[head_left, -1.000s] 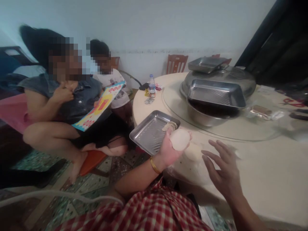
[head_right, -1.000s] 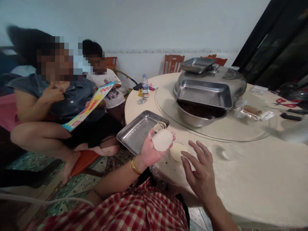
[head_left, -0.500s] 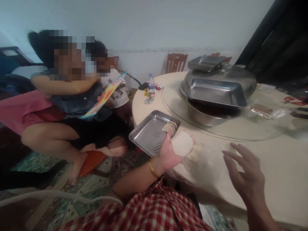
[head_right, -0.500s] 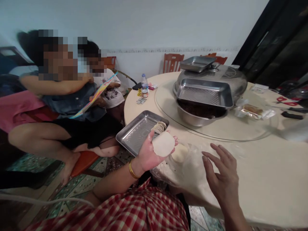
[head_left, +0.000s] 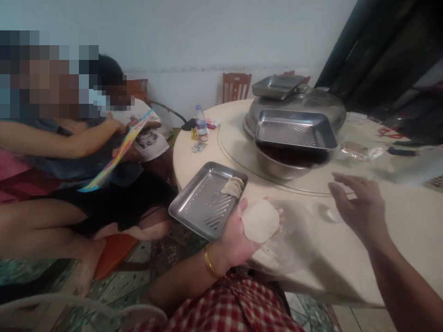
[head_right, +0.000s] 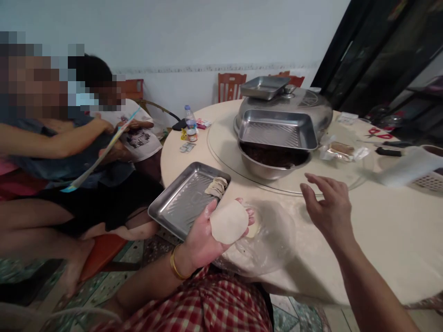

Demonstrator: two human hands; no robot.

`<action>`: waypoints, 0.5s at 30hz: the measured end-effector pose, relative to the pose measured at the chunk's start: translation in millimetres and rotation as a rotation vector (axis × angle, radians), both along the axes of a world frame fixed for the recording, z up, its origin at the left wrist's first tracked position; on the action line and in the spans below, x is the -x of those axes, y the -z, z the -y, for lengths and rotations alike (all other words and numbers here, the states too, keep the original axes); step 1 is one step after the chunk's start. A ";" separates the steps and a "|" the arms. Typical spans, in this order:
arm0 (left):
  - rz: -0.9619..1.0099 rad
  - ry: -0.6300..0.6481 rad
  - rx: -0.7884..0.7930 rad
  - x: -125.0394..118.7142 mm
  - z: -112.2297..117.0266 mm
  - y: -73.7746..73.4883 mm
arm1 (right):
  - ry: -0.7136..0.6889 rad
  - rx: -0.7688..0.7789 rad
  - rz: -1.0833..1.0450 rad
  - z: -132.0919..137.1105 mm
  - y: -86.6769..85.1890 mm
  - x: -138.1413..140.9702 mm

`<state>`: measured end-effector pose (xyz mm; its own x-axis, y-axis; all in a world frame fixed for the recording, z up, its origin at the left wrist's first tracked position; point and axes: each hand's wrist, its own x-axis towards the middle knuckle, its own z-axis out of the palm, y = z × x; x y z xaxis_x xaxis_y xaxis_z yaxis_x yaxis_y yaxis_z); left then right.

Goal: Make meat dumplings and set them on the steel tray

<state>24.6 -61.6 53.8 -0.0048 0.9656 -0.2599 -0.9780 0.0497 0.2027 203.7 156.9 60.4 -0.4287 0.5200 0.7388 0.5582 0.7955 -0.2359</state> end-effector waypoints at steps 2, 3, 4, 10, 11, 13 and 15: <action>-0.007 -0.005 0.015 2.3 -2.7 1.1 | -0.005 -0.059 0.043 -20.8 -1.3 4.7; -0.010 -0.007 0.021 4.1 -4.1 1.5 | -0.010 -0.085 0.067 -30.8 -1.1 7.1; -0.012 -0.008 0.024 6.4 -5.5 1.7 | -0.017 -0.104 0.098 -39.9 -0.7 9.6; -0.019 -0.018 0.123 14.6 -12.2 -8.1 | -0.127 -0.219 0.218 -55.2 -8.8 27.0; -0.028 -0.036 0.187 14.1 -12.8 -11.0 | -0.136 -0.224 0.197 -52.2 -12.6 29.9; -0.110 -0.100 0.322 14.3 -13.2 -14.3 | -0.156 -0.176 0.224 -48.7 -20.1 36.7; -0.219 -0.144 0.408 17.9 -12.6 -11.2 | -0.144 -0.131 0.259 -52.0 -26.3 43.4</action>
<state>6.7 -49.0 65.0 -0.2284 0.7706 -0.5950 -0.9171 0.0349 0.3972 160.3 209.0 86.8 -0.6735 0.3476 0.6524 0.4655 0.8850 0.0090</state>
